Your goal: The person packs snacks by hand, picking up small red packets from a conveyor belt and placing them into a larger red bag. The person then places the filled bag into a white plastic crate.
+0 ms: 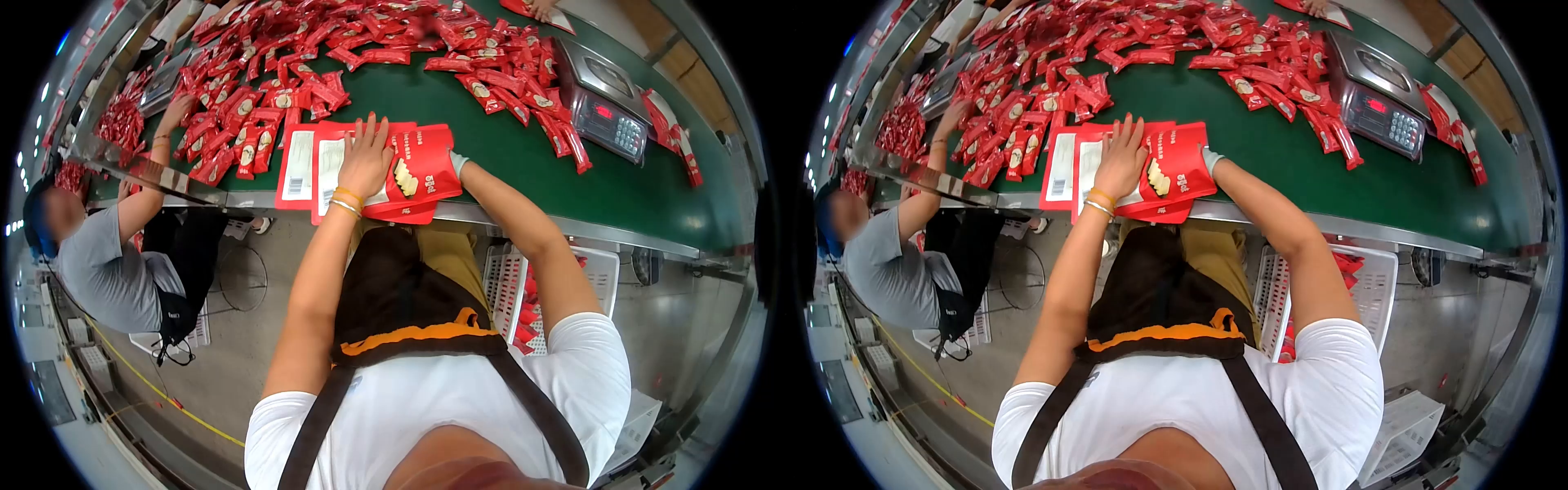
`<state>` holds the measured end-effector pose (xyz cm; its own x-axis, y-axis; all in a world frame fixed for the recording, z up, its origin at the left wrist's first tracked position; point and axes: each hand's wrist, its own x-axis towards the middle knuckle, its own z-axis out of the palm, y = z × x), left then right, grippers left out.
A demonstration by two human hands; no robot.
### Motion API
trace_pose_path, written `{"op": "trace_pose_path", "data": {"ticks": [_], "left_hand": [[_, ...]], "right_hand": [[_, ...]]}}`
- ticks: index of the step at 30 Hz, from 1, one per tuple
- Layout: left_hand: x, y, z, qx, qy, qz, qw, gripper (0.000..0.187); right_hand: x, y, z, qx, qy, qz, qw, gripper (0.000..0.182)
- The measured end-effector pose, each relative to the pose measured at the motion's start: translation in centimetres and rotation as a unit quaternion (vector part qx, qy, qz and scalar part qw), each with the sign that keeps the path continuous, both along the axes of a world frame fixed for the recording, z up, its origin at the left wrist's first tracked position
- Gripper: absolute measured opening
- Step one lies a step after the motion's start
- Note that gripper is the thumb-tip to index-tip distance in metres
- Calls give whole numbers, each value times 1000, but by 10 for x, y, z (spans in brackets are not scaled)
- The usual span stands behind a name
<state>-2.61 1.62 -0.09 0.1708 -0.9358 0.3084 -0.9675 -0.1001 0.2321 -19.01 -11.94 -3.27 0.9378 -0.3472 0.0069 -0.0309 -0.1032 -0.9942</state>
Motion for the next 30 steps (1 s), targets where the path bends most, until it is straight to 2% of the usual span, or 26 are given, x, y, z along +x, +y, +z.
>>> {"op": "trace_pose_path", "data": {"ticks": [2, 4, 7, 9, 11, 13, 14, 18, 21, 22, 28, 29, 30], "left_hand": [[-7, 4, 8, 26, -40, 27, 998, 58], [-6, 3, 5, 21, -31, 20, 999, 57], [-8, 8, 3, -1, -2, 27, 1000, 58], [-8, 5, 6, -16, 16, 40, 999, 58], [-9, 3, 3, -8, -21, -9, 1000, 59], [-8, 0, 0, -19, -21, -11, 1000, 59], [-7, 0, 0, -13, -23, -9, 1000, 58], [-10, 4, 6, -2, -66, 13, 998, 57], [-6, 1, 5, -13, -87, 19, 996, 57], [-6, 0, 6, 6, -60, 12, 998, 57], [-1, 4, 5, 12, -9, -10, 1000, 54], [-1, 4, 5, 10, -9, -9, 1000, 54], [-1, 3, 5, 11, 0, -3, 1000, 54]], "right_hand": [[-10, 3, -1, -12, 0, 10, 1000, 36], [-23, 10, -4, -7, -7, -8, 1000, 36], [-46, 27, -10, 73, -57, -144, 985, 36], [-53, 32, -6, 105, -71, -184, 975, 35], [-51, 32, -6, 76, -31, -134, 988, 38], [-46, 17, 3, -15, 26, -36, 999, 44], [-42, 14, 5, 18, 22, -19, 999, 48], [-38, 14, 29, -25, 12, 38, 999, 50], [-32, 8, -3, 26, -26, 30, 999, 50], [-36, 8, -5, 28, -21, 31, 999, 50], [-30, -23, 9, -202, -23, 57, 977, 47], [-31, -51, 15, -391, 43, 72, 916, 37], [-33, -43, 72, -280, 239, -44, 929, 29]]}}
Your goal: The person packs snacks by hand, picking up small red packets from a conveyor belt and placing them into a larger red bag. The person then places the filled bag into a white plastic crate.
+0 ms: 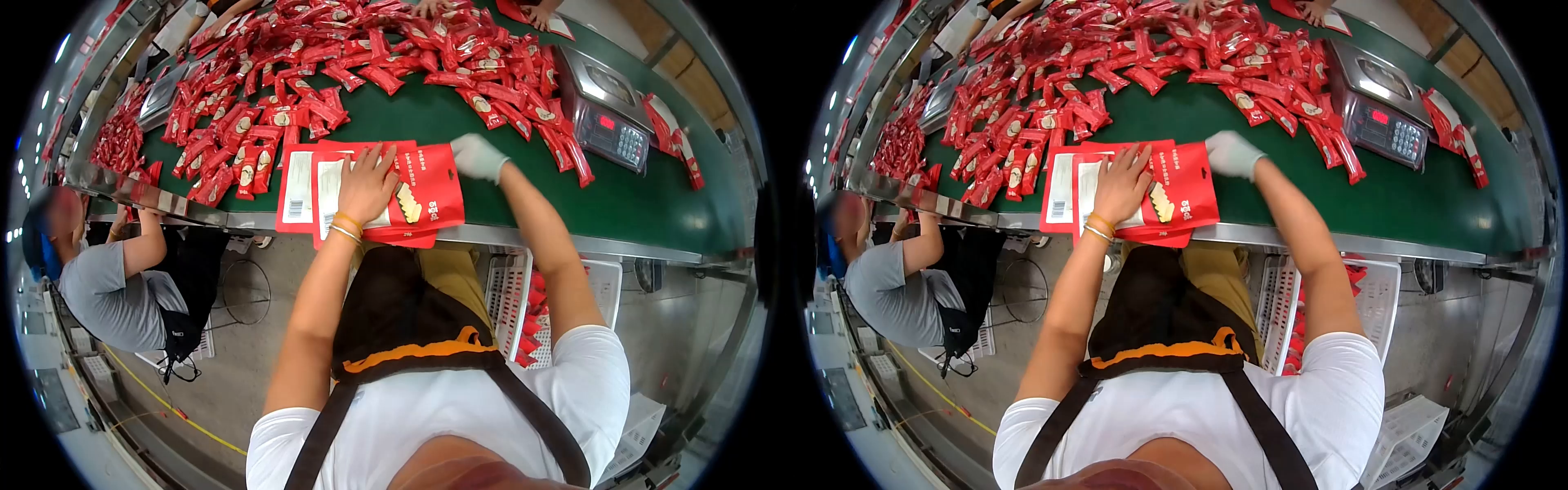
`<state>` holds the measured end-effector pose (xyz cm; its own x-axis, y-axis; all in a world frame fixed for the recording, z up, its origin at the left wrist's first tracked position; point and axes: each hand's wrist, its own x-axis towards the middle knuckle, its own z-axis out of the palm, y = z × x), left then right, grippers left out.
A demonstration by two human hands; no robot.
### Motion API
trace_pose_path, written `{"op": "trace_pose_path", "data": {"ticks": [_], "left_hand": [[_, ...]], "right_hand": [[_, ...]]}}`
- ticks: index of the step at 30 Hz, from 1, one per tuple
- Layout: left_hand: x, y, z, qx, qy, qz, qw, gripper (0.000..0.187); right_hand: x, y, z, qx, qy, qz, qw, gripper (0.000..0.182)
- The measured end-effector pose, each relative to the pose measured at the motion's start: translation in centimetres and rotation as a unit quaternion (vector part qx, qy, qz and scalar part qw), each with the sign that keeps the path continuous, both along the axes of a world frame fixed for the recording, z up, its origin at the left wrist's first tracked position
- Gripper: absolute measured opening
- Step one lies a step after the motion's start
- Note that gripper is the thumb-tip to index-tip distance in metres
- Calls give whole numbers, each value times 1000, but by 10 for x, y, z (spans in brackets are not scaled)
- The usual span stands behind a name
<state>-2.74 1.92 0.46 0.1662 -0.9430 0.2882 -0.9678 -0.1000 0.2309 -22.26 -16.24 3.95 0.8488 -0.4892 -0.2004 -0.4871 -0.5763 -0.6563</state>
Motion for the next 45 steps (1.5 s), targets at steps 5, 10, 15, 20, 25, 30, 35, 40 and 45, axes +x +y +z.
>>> {"op": "trace_pose_path", "data": {"ticks": [5, 10, 15, 20, 25, 30, 35, 40, 45], "left_hand": [[-2, 0, 1, 5, 33, 12, 999, 55], [2, 1, 5, -6, 62, 24, 998, 52], [2, 0, 0, -27, 79, 28, 996, 48], [0, -4, -1, -30, 76, 36, 996, 48], [1, 1, -1, -11, 47, 21, 999, 50], [10, 8, -2, -25, 19, -4, 999, 53], [3, 10, 12, 31, 0, -21, 999, 56], [-9, 10, 12, 39, -22, -35, 998, 54], [-14, -2, 5, 42, -9, -31, 999, 51]], "right_hand": [[1, -106, -46, -265, -180, -306, 896, 44], [-5, -66, -40, -204, -55, -234, 949, 50], [-86, 15, -30, -115, -131, -203, 963, 43], [-74, 47, -6, 21, -100, -133, 986, 36], [15, 38, -85, 341, -249, 3, 907, 40], [9, 52, -54, 159, -196, 225, 941, 43], [24, 59, -58, 166, -192, 164, 953, 44], [63, 84, -94, 252, -259, 38, 932, 46], [83, 92, -106, 276, -297, 10, 914, 48]]}}
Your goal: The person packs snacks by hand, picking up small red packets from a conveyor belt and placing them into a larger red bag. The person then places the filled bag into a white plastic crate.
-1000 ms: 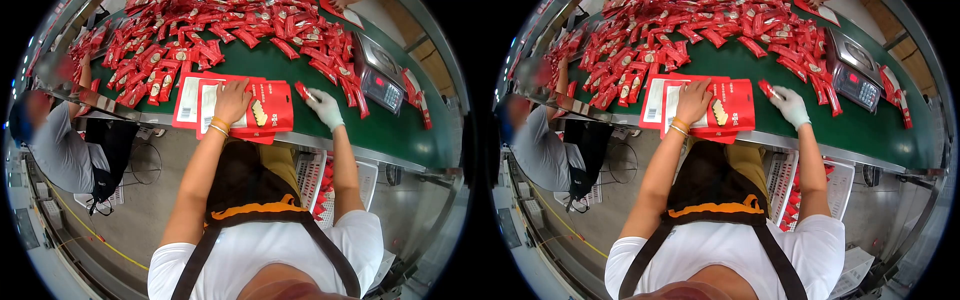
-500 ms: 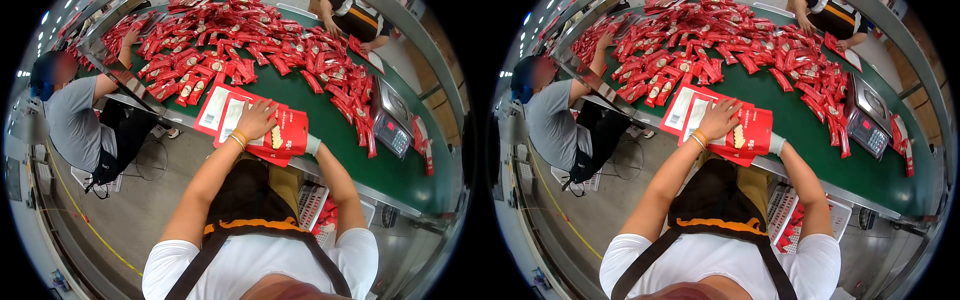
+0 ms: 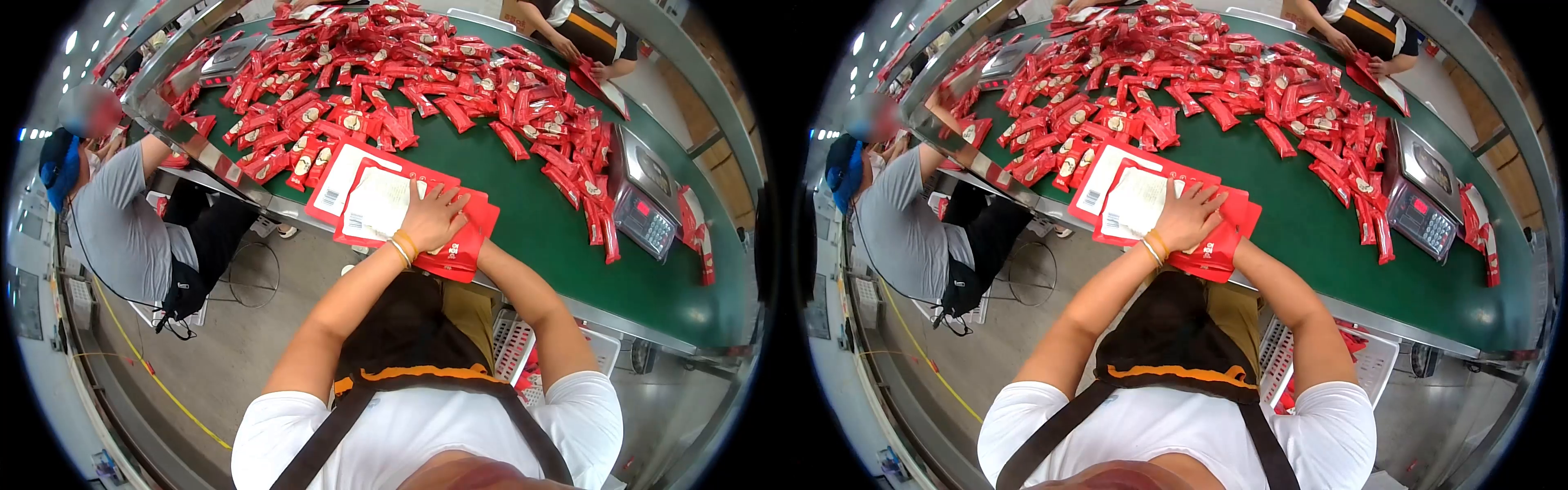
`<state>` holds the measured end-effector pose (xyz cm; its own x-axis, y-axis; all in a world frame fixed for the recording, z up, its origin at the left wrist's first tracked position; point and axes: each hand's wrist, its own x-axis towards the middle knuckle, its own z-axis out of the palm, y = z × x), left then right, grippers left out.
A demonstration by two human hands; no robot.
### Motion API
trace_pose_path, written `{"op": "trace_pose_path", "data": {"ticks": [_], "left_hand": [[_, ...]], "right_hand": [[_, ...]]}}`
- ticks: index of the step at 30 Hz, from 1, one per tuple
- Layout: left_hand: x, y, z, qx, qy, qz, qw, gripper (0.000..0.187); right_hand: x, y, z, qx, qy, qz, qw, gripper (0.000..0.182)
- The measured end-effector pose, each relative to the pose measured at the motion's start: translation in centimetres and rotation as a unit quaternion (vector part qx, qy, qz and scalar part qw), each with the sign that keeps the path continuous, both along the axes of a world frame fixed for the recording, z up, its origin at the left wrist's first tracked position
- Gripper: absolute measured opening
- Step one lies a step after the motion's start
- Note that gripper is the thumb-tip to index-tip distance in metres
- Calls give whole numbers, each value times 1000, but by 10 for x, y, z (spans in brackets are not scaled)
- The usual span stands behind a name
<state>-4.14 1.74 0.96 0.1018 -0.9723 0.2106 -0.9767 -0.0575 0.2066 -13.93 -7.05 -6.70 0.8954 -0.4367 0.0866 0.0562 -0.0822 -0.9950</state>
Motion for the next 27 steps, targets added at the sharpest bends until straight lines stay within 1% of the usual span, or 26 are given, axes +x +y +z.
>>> {"op": "trace_pose_path", "data": {"ticks": [2, 3, 5, 6, 8, 9, 10, 11, 12, 13, 14, 15, 16, 17, 18, 19, 20, 22, 23, 24, 25, 26, 27], "left_hand": [[7, -13, -3, 38, 3, 11, 999, 53], [12, -24, -1, 35, 0, 8, 999, 53], [22, -54, 9, 125, 96, 45, 987, 46], [26, -67, 16, 116, 93, 40, 988, 46], [35, -84, 24, 265, 62, -6, 962, 34], [43, -88, 6, 190, 108, -34, 975, 25], [43, -88, 3, 185, 106, -39, 976, 25], [41, -83, 1, 90, 134, -22, 987, 23], [39, -77, -2, -4, 161, -5, 987, 21], [34, -71, -2, -93, 153, -3, 984, 21], [30, -68, 4, -92, 152, -17, 984, 21], [24, -66, 10, -121, 132, 13, 984, 20], [14, -65, 17, -146, 114, 39, 982, 19], [2, -65, 25, -174, 110, 27, 978, 15], [-12, -66, 35, -200, 108, 14, 974, 13], [-28, -66, 46, -241, 108, -4, 964, 11], [-38, -67, 54, -249, 104, -14, 963, 14], [-49, -64, 72, -273, 168, -14, 947, 8], [-50, -63, 78, -332, 173, -45, 926, 7], [-49, -60, 83, -390, 176, -73, 901, 10], [-51, -46, 88, -349, 177, -67, 918, 16], [-54, -33, 88, -355, 181, -74, 914, 19], [-53, -18, 74, -315, 196, -69, 926, 21]], "right_hand": [[6, -2, -2, -4, 4, 10, 1000, 49], [7, -5, -1, -11, 9, 18, 1000, 49], [4, -10, 0, -29, 23, 41, 998, 50], [-2, -13, 1, -44, 35, 55, 997, 50], [-15, -23, 1, -96, 59, 84, 990, 51], [-24, -31, 1, -147, 82, 89, 982, 51], [-35, -42, 3, -194, 109, 75, 972, 52], [-47, -49, 13, -235, 135, 52, 961, 52], [-59, -53, 21, -180, 121, -11, 976, 54], [-70, -55, 36, -124, 97, -75, 985, 55], [-85, -56, 53, -8, 56, -197, 979, 59], [-91, -55, 64, -5, 57, -215, 975, 59], [-91, -51, 73, 58, 36, -182, 981, 57], [-91, -42, 83, 124, 13, -151, 981, 54], [-89, -26, 105, 140, 26, -69, 987, 51], [-84, -20, 111, 37, 68, -47, 996, 47], [-81, -10, 128, -73, 85, -128, 985, 36], [-88, -25, 117, -27, 110, -212, 971, 26], [-99, -31, 126, 33, 132, -229, 964, 24], [-114, -37, 136, 93, 152, -242, 954, 22], [-130, -44, 145, 61, 110, -300, 946, 21], [-151, -65, 142, 12, 65, -344, 936, 20], [-171, -86, 139, -41, 25, -388, 920, 19]]}}
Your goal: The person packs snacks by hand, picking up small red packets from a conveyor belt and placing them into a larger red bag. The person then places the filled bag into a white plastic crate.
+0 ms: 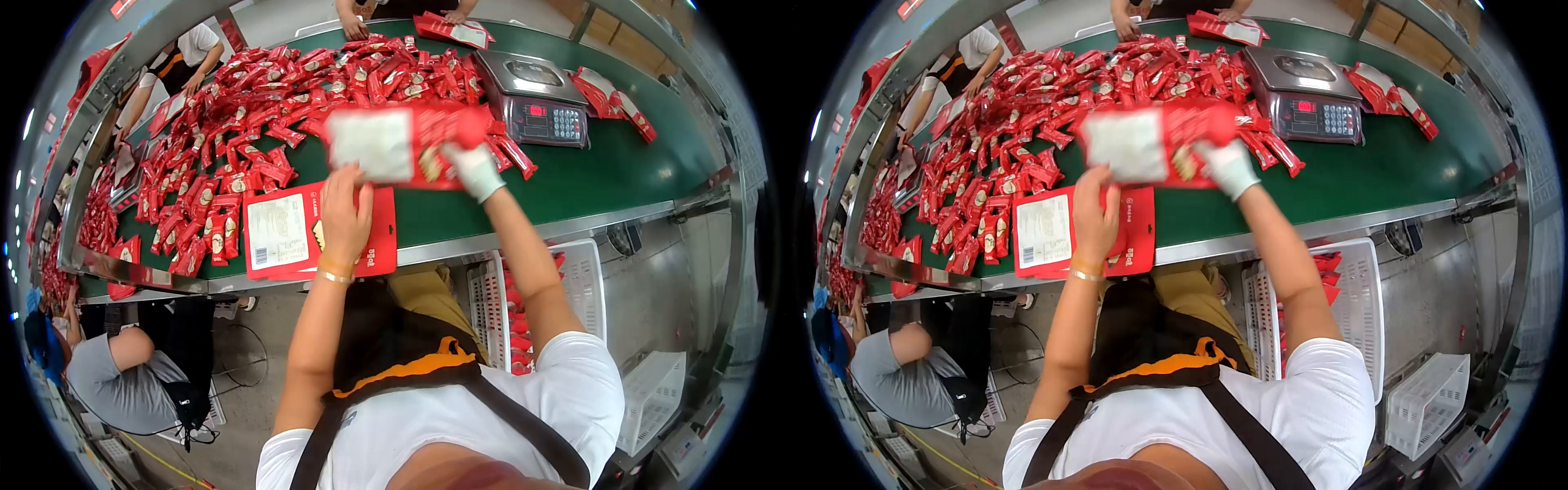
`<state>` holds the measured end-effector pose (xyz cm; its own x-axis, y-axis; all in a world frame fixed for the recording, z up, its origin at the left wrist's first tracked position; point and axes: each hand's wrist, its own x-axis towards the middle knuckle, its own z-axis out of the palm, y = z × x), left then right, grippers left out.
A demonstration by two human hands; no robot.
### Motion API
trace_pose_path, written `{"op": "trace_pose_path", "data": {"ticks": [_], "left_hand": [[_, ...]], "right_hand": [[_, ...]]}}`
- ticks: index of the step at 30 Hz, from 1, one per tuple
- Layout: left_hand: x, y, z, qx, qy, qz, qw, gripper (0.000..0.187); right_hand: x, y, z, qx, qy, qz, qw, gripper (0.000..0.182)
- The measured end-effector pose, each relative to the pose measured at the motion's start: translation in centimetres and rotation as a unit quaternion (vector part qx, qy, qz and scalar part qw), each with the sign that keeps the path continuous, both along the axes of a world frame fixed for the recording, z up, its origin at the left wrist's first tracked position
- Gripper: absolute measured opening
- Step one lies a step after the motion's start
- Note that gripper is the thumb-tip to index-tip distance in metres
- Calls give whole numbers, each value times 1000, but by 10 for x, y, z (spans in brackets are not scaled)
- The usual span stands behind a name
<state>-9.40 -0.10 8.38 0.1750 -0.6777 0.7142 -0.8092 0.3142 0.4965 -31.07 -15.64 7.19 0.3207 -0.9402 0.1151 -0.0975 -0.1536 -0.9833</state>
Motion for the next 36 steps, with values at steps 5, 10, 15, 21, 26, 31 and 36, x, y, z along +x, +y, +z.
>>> {"op": "trace_pose_path", "data": {"ticks": [5, 10, 15, 21, 26, 31, 36], "left_hand": [[-11, 42, -93, 175, -117, 94, 973, 38], [-21, 44, -115, 261, -157, 126, 944, 54], [-21, 44, -106, 259, -157, 130, 944, 50], [-21, 44, -108, 268, -150, 126, 943, 51], [-22, 42, -107, 258, -155, 130, 945, 49], [-23, 43, -107, 259, -155, 138, 943, 46], [-24, 42, -106, 261, -156, 140, 942, 46]], "right_hand": [[-107, -148, -9, -95, 143, -290, 942, 47], [-185, -240, -25, -142, 409, -299, 850, 49], [-180, -186, -5, 65, -340, -310, 885, 71], [-251, -128, -94, 111, -205, -355, 905, 66], [-247, -71, -118, 2, -170, -383, 908, 41], [-233, -72, -109, -9, -152, -406, 901, 40], [-232, -71, -110, -18, -129, -402, 906, 39]]}}
